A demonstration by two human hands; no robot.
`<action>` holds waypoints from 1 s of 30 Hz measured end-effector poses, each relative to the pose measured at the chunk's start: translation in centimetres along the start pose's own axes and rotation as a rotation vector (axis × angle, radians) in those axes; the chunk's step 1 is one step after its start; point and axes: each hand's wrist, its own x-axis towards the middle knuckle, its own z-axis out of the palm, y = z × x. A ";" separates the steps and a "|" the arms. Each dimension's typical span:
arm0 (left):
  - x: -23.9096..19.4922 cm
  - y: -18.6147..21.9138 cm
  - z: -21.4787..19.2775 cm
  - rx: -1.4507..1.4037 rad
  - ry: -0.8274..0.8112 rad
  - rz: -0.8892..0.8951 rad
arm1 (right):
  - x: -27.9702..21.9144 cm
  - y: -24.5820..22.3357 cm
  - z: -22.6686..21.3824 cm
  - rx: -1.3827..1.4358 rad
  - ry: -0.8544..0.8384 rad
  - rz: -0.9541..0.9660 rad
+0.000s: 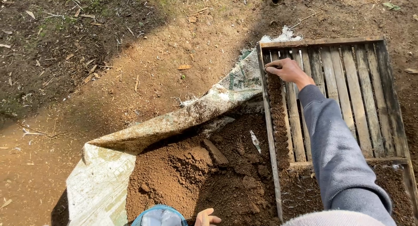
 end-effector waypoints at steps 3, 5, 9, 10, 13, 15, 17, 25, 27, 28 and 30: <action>-1.6 1.5 -0.4 0.095 -0.020 -0.003 | -1.3 -1.4 -0.2 0.021 0.014 -0.026; -1.3 1.4 -0.5 0.070 -0.028 -0.009 | -1.8 -1.7 -0.1 0.064 0.033 -0.026; 1.0 -0.2 -1.4 0.048 -0.124 -0.029 | -1.2 -0.8 0.4 0.078 0.053 -0.038; 0.4 0.3 -1.3 0.048 -0.124 -0.031 | -1.1 -0.6 0.5 0.078 0.051 -0.036; -1.6 2.1 -0.8 0.049 -0.094 -0.053 | -0.7 -0.1 0.7 0.088 0.074 -0.040; -3.1 3.4 -0.4 0.082 -0.070 -0.054 | -0.8 0.1 0.7 0.055 0.072 -0.049; -2.8 3.2 -0.3 0.081 -0.076 -0.055 | -0.7 0.1 0.7 0.036 0.079 -0.035; -3.5 4.2 -0.2 0.111 -0.106 -0.067 | -2.3 -2.0 0.7 0.027 0.055 -0.029; -7.7 7.4 0.7 0.222 0.003 -0.014 | -3.7 -3.3 0.8 0.100 0.061 0.022; -8.3 8.3 0.9 0.223 0.012 -0.033 | -4.4 -4.2 0.4 0.104 0.043 0.030; -9.9 8.9 1.2 0.081 -0.077 0.000 | -6.3 -5.5 0.5 0.121 0.118 0.032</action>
